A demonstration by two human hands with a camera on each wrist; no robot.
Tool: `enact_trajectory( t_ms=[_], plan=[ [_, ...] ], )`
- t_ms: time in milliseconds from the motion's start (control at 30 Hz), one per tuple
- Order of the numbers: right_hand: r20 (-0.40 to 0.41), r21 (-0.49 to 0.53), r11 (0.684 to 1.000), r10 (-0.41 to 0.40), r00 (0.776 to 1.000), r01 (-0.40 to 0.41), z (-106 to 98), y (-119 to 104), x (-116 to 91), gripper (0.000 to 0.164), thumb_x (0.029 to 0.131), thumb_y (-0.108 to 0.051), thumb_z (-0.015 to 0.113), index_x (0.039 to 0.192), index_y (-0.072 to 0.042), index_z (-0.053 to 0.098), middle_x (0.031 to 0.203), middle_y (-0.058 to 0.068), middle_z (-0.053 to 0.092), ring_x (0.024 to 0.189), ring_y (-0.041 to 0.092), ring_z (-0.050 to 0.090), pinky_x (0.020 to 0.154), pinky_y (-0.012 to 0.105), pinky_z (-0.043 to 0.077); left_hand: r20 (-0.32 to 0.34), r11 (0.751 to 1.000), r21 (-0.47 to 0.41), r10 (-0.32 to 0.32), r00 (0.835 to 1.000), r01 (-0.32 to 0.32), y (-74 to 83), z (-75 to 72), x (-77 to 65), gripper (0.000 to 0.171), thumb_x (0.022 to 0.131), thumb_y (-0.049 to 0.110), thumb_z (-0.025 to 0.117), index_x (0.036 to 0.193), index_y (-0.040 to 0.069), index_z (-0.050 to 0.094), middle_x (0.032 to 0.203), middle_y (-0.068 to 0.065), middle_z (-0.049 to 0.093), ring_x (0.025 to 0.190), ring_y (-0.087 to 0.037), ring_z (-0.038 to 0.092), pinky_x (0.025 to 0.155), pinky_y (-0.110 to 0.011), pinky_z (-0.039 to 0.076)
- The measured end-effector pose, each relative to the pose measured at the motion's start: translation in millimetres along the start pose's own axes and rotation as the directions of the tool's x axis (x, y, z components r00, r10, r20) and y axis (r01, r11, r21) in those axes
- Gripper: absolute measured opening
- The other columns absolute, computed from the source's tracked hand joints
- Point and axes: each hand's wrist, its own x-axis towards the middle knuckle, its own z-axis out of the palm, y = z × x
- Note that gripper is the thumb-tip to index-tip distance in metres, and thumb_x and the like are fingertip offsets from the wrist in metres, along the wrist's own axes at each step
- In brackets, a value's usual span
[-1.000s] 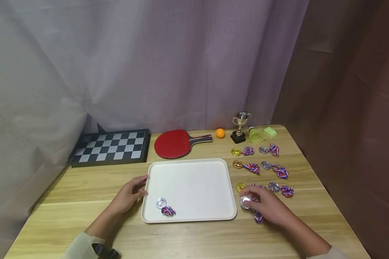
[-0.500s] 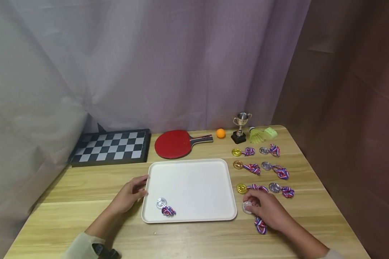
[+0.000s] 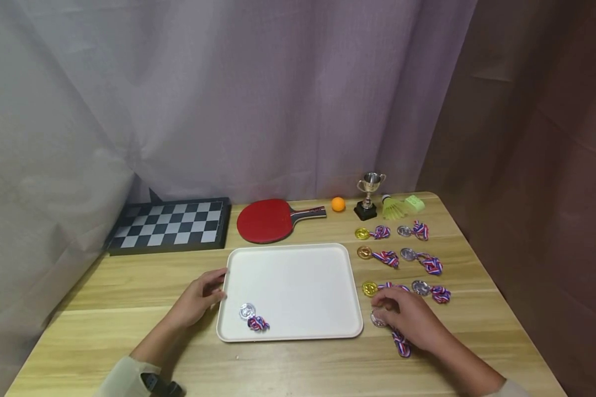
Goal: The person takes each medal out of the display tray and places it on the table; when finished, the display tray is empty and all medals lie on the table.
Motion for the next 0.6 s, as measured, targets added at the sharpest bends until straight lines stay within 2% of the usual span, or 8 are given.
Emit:
enact_trajectory(
  t_ms=[167, 333, 467, 600],
  plan=[
    [0.037, 0.073, 0.997, -0.005, 0.999, 0.003, -6.5, -11.2, 8.5, 0.018, 0.09, -0.016, 0.079, 0.107, -0.013, 0.073, 0.094, -0.007, 0.07, 0.084, 0.004, 0.062, 0.073, 0.024, 0.057, 0.003, 1.0, -0.003, 0.001, 1.0, -0.001, 0.4, -0.6, -0.5, 0.056, 0.092, -0.012, 0.066, 0.146, -0.003, 0.053, 0.143, -0.02, 0.055, 0.129, -0.034, 0.056, 0.104, -0.035, 0.055],
    [0.054, 0.074, 0.997, -0.002, 0.999, -0.002, -4.4, -28.2, 21.5, 0.019, 0.092, -0.019, 0.078, 0.11, -0.014, 0.074, 0.097, -0.005, 0.07, 0.085, 0.008, 0.061, 0.071, 0.023, 0.055, 0.005, 1.0, 0.003, -0.001, 1.0, 0.001, 0.3, -0.1, -0.1, 0.056, 0.093, -0.011, 0.066, 0.147, -0.002, 0.053, 0.144, -0.019, 0.055, 0.129, -0.034, 0.056, 0.105, -0.037, 0.054],
    [0.093, 0.109, 0.993, -0.052, 0.994, 0.042, 7.4, -43.4, 35.1, 0.017, 0.094, -0.021, 0.077, 0.11, -0.014, 0.074, 0.097, -0.005, 0.069, 0.086, 0.01, 0.06, 0.068, 0.024, 0.052, 0.004, 1.0, 0.013, -0.002, 1.0, 0.002, 0.0, -0.1, 0.2, 0.056, 0.093, -0.01, 0.066, 0.147, -0.001, 0.053, 0.144, -0.019, 0.055, 0.129, -0.034, 0.057, 0.106, -0.04, 0.054],
    [0.147, 0.174, 0.978, -0.14, 0.979, 0.114, 25.2, -59.8, 51.9, 0.016, 0.094, -0.02, 0.076, 0.108, -0.013, 0.075, 0.099, -0.002, 0.071, 0.089, 0.009, 0.059, 0.072, 0.024, 0.051, 0.002, 1.0, 0.017, -0.004, 1.0, 0.004, 0.0, -0.1, 0.1, 0.056, 0.093, -0.01, 0.066, 0.147, -0.001, 0.053, 0.143, -0.019, 0.056, 0.129, -0.033, 0.057, 0.107, -0.041, 0.053]
  ],
)
